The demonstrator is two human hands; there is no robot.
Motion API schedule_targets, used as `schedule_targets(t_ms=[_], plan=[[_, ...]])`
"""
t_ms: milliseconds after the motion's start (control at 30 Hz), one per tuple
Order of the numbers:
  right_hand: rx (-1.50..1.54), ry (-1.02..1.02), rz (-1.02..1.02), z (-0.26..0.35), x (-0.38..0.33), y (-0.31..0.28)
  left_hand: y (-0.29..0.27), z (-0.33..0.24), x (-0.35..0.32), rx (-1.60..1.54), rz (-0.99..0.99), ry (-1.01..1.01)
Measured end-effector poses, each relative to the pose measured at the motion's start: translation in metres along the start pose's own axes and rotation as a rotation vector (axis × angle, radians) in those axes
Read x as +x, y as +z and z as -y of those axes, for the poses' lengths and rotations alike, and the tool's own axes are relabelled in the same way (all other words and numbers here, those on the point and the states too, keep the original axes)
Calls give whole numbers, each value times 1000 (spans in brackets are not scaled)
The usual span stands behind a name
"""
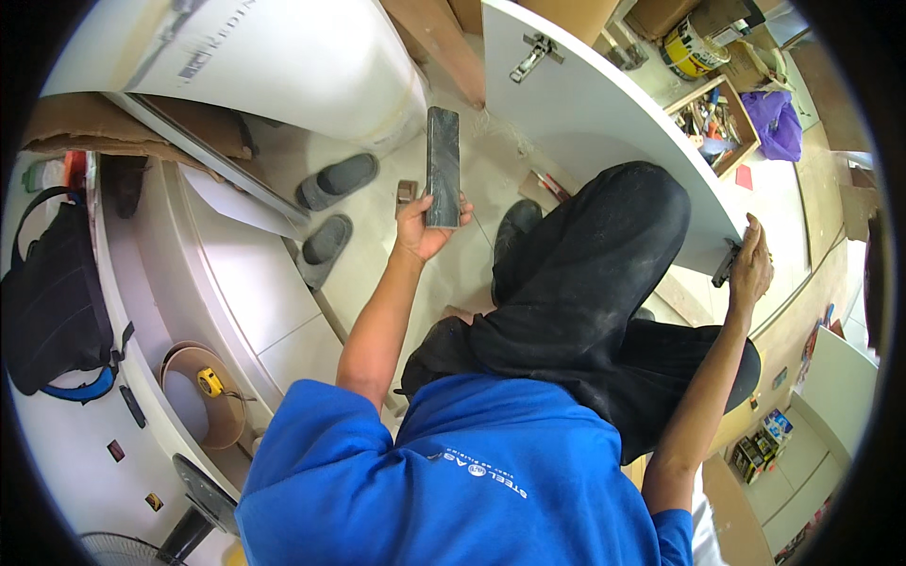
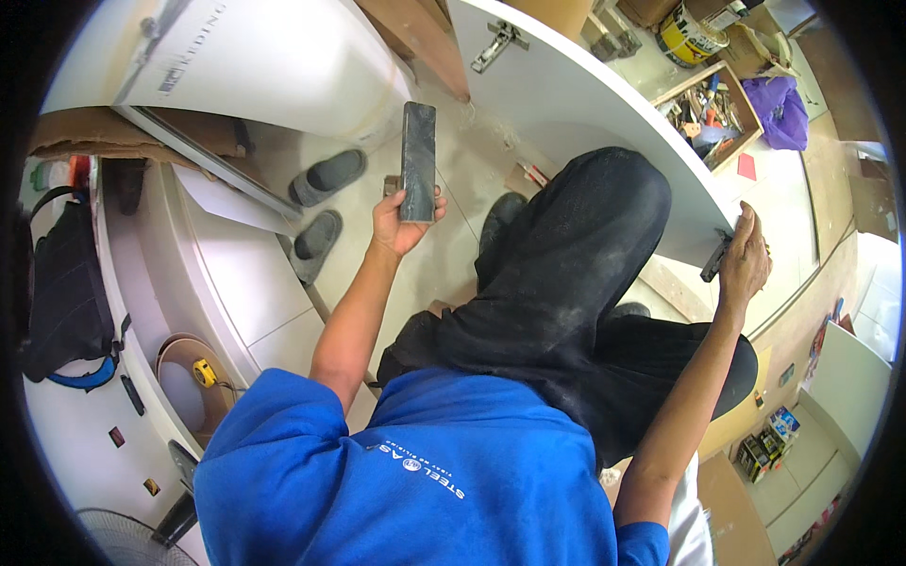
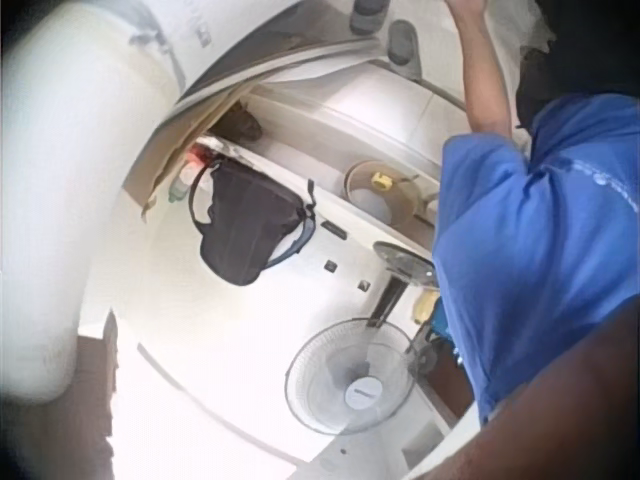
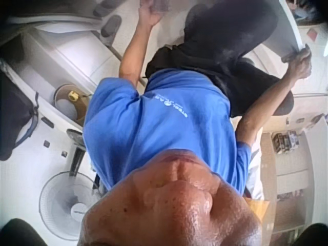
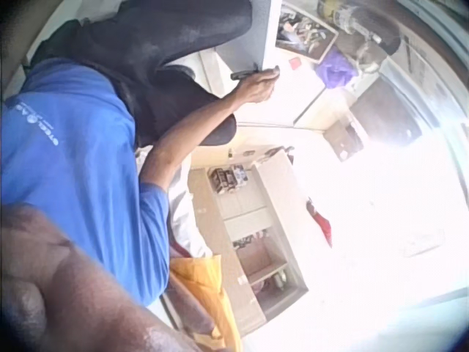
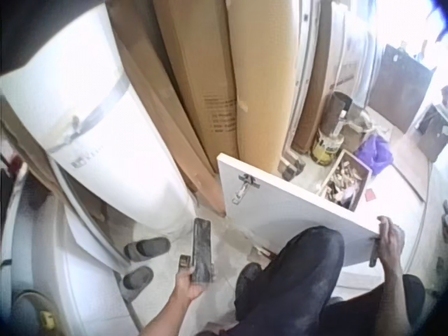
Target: The person sits on the floor and assembles a white cabinet door by attaching hinges and applying edge tape. They use a scraper to smooth the tape and repeatedly test the hinge alignment by opening and closing the door.
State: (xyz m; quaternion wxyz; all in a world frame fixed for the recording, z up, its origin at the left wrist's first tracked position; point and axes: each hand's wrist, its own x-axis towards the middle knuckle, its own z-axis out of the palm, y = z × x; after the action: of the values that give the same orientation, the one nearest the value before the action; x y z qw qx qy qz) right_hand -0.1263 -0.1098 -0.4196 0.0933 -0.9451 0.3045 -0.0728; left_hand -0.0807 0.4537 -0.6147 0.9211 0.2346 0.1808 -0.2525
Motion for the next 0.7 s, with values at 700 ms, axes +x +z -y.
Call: schedule_targets(t_ms=[700], plan=[[16, -631, 136, 196, 40, 26, 272, -103, 80, 1999, -54, 1050]])
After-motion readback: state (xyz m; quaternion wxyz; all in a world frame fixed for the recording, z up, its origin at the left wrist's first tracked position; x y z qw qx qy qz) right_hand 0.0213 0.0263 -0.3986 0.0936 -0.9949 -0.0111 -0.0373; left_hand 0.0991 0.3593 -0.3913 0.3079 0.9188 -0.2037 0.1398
